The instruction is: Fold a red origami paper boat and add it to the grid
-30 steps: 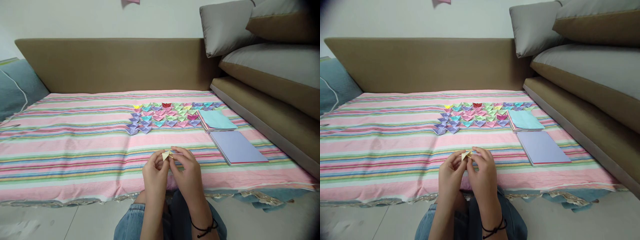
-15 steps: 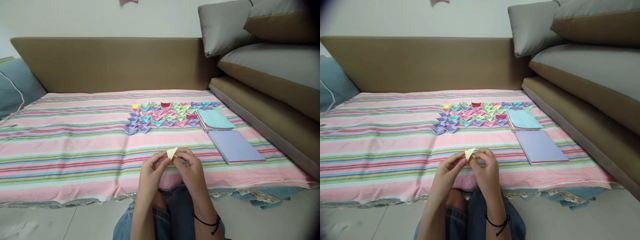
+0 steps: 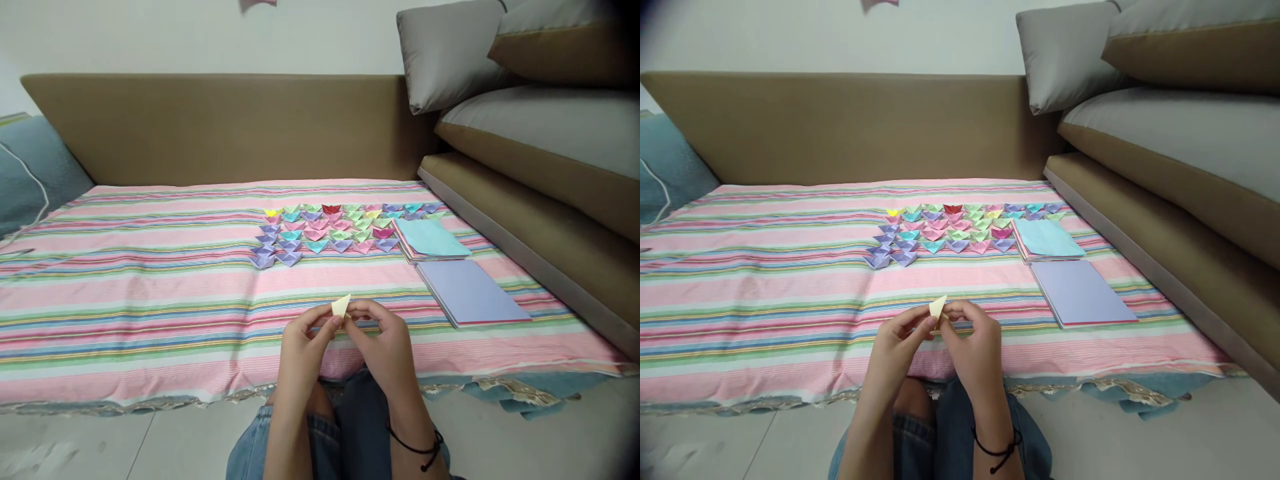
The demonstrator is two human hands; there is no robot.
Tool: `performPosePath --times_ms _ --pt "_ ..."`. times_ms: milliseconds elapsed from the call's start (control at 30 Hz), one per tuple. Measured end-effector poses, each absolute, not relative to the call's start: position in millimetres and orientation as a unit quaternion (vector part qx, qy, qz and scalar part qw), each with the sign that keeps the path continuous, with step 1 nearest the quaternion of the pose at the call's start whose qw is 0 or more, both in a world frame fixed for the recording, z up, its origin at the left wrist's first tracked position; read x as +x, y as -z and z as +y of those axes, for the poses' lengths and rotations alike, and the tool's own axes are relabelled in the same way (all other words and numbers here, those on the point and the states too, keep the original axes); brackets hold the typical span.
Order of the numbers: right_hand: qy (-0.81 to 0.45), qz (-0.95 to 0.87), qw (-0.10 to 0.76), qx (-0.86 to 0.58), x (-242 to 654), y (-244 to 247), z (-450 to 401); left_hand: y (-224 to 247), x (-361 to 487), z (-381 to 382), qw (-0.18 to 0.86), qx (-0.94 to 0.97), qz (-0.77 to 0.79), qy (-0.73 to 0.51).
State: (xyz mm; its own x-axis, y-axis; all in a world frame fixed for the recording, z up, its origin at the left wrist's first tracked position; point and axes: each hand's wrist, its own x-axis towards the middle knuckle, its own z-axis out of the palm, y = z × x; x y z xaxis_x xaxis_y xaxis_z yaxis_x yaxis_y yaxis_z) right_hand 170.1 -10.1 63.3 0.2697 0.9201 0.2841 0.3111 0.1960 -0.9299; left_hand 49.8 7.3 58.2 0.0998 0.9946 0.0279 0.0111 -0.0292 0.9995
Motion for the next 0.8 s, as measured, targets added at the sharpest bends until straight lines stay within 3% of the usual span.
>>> performPosePath --times_ms 200,400,800 --pt "-0.305 -0.529 0.551 -0.569 168 -62 -9 -57 53 8 0.482 0.534 0.492 -0.491" --pt "-0.443 -0.377 0.632 -0.512 172 -55 -8 -63 52 7 0.548 0.519 0.441 -0.485" --pt "-0.438 -0.336 0.661 -0.509 171 -52 -6 -62 64 5 0.578 0.421 0.431 -0.55"
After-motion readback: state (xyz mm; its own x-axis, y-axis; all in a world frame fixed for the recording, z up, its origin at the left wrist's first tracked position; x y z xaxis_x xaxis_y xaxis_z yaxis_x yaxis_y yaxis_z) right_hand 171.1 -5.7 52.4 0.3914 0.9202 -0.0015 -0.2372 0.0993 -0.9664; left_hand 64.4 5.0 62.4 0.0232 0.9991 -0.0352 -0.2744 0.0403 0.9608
